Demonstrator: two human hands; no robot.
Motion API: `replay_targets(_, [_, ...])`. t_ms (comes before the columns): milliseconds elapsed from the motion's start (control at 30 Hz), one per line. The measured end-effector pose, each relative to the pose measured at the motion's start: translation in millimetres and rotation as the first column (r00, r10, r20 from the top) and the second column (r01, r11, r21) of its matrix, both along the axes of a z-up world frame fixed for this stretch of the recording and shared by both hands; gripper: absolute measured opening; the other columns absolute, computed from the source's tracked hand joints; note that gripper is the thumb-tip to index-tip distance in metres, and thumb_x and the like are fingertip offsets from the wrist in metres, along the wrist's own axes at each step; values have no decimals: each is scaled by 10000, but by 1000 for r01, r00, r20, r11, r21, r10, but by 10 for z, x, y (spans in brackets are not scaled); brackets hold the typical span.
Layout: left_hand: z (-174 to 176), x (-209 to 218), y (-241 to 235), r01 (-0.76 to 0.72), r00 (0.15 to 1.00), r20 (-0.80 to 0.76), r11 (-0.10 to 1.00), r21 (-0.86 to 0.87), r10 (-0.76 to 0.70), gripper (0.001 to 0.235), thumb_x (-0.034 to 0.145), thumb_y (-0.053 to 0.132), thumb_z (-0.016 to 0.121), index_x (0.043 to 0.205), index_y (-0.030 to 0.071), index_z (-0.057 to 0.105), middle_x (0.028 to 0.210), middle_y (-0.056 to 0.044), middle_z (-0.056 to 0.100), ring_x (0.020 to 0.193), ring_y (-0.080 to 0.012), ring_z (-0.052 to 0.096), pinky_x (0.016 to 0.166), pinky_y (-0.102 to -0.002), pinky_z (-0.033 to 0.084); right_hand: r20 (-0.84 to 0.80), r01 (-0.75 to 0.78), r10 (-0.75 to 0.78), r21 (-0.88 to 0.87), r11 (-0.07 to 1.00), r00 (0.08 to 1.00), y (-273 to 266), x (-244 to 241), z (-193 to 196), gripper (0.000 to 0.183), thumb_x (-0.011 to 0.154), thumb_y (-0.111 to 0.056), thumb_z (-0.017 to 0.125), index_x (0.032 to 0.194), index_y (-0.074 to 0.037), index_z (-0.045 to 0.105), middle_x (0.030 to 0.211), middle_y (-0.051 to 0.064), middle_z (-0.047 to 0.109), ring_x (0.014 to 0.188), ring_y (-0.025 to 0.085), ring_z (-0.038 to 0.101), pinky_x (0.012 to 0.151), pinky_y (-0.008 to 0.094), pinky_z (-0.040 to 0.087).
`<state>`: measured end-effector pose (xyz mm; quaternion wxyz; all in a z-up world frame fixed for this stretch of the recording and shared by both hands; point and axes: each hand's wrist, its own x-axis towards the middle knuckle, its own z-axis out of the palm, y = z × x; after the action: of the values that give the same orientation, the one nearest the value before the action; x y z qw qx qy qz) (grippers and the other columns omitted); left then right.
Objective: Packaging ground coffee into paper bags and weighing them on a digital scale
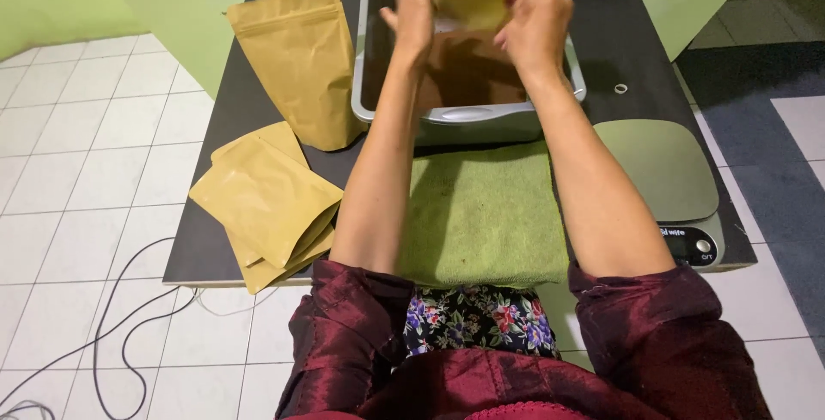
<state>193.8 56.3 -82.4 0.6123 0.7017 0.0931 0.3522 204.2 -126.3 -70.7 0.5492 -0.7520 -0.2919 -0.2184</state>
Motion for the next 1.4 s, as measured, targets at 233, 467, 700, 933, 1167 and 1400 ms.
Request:
replay_targets(233, [-232,246,59,-69,996,-47,995,77,73,993,862,807,105,1585,167,338,1702,-147,262,1613,-345,64,1125,-689,-264,243,81,-79,4,997,967,38,17,4,193,830,177,582,794,92,752,614,89,673,386,144,597,340,241,519])
replay_targets(467, [41,-176,-225,-73,986,160,988,139,50,818,1003,729,182,1582,191,393,1679,-75,393,1591,-408,328,1179,-753,-159,415,209,-199,22,978,888,-42,41,-14,256,786,137,577,984,21,690,763,102,774,541,219,640,498,373,471])
replay_targets(700, [529,-2398,-606,-158,973,232,787,596,19,547,1012,422,670,1466,167,502,1525,-50,552,1447,-265,558,1349,-616,277,545,375,-234,-161,913,805,-7,454,-218,135,809,34,684,905,-45,735,764,83,745,592,241,636,577,373,460])
replay_targets(933, [-432,-3887,58,-71,874,-100,329,942,475,678,690,233,866,1310,115,620,1385,-124,605,1375,-390,496,1166,-645,280,461,437,-307,-208,875,833,-200,1434,-807,219,799,108,620,1011,103,673,972,252,642,903,375,598,820,469,526])
replay_targets(1167, [-669,-4600,729,91,829,-209,244,966,519,445,808,178,737,1244,265,708,1294,35,700,1288,-241,584,1189,-526,327,580,47,-19,-33,998,814,-165,902,-443,645,758,270,532,1360,75,658,1157,261,807,824,343,861,623,346,747])
replay_targets(1400, [-532,-4993,1004,-7,880,-208,450,893,427,314,836,118,731,1126,231,776,1239,33,732,1285,-264,597,1185,-521,374,666,-365,405,-209,907,627,850,-1694,754,285,1192,16,549,1332,217,694,1153,332,725,859,358,585,744,444,487])
